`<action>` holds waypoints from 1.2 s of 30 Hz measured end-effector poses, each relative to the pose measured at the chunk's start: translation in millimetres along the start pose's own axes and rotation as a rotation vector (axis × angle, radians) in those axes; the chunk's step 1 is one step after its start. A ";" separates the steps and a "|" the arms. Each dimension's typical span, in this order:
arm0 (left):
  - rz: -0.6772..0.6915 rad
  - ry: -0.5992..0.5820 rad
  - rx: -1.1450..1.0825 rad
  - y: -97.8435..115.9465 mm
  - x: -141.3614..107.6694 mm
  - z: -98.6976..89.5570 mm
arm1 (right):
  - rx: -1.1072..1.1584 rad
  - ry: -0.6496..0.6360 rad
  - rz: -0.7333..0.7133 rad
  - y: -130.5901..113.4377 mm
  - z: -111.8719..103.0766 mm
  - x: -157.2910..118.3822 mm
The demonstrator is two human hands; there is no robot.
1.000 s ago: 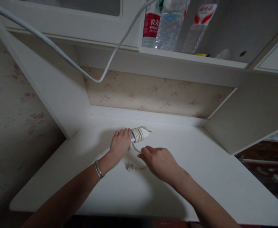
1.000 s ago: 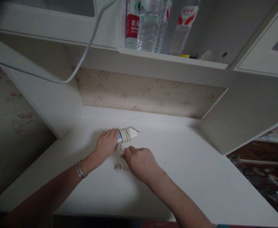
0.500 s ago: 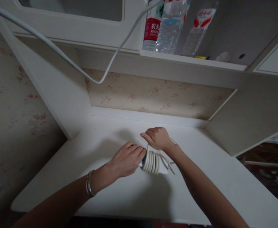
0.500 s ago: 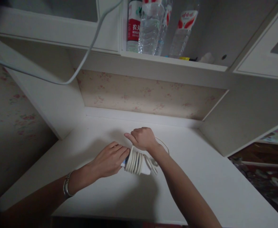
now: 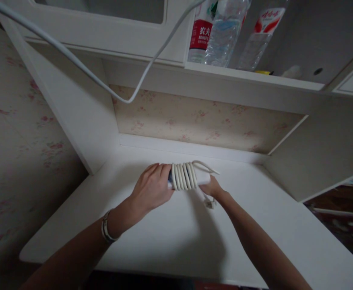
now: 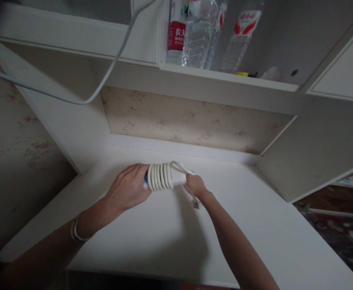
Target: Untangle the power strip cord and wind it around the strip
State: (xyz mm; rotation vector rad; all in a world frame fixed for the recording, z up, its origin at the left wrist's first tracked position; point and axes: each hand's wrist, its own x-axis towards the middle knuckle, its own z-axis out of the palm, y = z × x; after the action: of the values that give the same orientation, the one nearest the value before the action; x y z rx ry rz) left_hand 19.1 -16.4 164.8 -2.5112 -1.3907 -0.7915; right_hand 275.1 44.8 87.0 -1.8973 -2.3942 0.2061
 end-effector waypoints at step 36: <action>-0.123 -0.310 0.226 -35.9 -23.0 81.6 | -0.461 0.287 -0.565 -77.2 -75.9 -68.4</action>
State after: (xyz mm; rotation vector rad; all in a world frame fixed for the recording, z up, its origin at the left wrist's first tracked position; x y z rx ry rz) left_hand 9.7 17.8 79.9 -2.4627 -1.6373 -0.2470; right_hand 227.6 -34.8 175.3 -1.1606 -2.7888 -0.6526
